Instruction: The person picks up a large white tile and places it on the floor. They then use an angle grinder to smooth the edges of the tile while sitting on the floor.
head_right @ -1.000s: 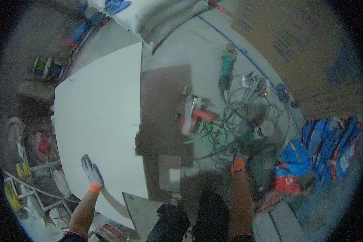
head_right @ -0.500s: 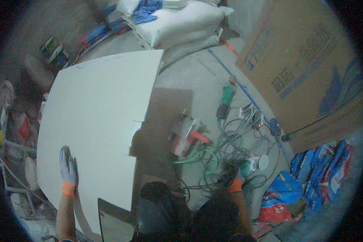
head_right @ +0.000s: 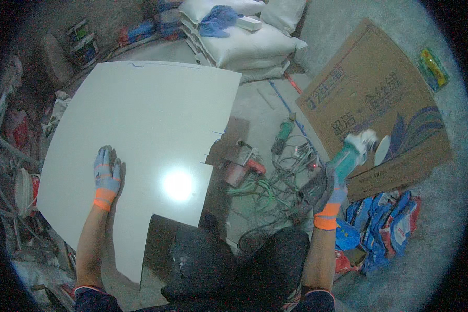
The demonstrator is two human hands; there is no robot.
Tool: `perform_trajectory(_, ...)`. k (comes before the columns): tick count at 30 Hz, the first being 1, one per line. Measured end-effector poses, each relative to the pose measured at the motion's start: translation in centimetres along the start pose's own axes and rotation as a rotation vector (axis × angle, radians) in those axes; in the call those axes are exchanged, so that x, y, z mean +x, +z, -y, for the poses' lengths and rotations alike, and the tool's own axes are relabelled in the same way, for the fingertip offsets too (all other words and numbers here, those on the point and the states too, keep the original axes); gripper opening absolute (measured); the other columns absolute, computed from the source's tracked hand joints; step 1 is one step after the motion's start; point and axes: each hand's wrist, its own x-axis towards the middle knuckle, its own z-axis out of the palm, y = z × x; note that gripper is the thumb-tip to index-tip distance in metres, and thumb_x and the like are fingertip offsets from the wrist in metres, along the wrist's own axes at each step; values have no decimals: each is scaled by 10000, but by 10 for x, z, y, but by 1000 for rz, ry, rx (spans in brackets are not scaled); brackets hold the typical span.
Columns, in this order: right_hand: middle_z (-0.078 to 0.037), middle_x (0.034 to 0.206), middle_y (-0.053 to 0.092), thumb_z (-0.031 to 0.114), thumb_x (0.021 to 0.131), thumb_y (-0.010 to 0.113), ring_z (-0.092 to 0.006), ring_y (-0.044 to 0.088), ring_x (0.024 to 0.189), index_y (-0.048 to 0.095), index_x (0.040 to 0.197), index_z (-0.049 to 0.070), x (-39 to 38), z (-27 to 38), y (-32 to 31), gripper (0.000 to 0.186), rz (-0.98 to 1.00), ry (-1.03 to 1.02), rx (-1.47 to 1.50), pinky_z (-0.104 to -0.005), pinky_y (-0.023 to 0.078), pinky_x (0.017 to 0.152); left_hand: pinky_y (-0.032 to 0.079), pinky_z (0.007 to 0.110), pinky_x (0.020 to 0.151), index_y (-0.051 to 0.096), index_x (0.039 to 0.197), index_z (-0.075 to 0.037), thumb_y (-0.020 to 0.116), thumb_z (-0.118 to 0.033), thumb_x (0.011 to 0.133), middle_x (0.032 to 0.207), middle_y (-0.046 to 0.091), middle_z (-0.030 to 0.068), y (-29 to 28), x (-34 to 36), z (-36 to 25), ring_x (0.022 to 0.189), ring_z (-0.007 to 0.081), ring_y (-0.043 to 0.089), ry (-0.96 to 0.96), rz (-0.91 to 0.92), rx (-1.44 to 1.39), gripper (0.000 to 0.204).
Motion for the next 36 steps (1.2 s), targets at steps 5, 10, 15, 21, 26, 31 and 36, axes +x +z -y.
perform_trajectory(5,-126,946,561,147,784,560,-240,545,870,486,1070,-10,-48,68,67,334,198,-27,104,-362,457,769,280,412,988,394,1212,6,520,-210,788,1241,404,184,-4,5,-6,1168,336,352,-37,-19,6,492)
perform_trajectory(10,-131,973,558,115,783,544,-244,555,853,460,1109,-11,-51,21,67,360,595,-551,-724,-345,470,766,318,409,955,442,1168,6,539,-199,774,1201,443,189,-9,7,-9,1130,329,396,38,-57,13,455)
perform_trajectory(15,-100,890,590,78,822,469,-233,578,815,536,1018,-19,-52,-44,57,228,346,93,-115,-327,478,731,359,424,902,483,1121,4,563,-187,755,1148,479,179,-10,6,-17,1066,339,445,198,-176,5,419)
perform_trajectory(21,-135,1003,577,150,873,394,-238,574,885,495,1101,-46,-57,-37,67,317,561,126,-3,-342,464,786,395,434,846,506,1074,3,610,-205,719,1094,491,200,-23,14,-71,1006,347,477,399,-273,14,425)
perform_trajectory(26,-146,1089,541,142,884,375,-234,544,973,461,1145,-36,-55,-55,80,327,165,209,222,-330,420,872,387,397,887,369,1200,48,649,-228,689,1099,464,245,-39,-49,-245,1016,362,473,222,451,-763,645)
perform_trajectory(31,-81,970,573,144,836,494,-200,565,870,510,1056,3,-53,-54,78,261,207,-75,-255,-318,461,773,364,371,922,222,1246,136,647,-334,685,1205,389,276,2,-82,-340,1108,354,423,98,499,-609,847)
perform_trajectory(36,-110,904,586,190,821,504,-206,588,774,526,1004,9,-49,-6,70,259,422,358,178,-309,487,686,377,339,905,314,1217,39,693,-177,667,1168,460,189,29,-85,-330,1079,264,460,-64,813,-1555,703)
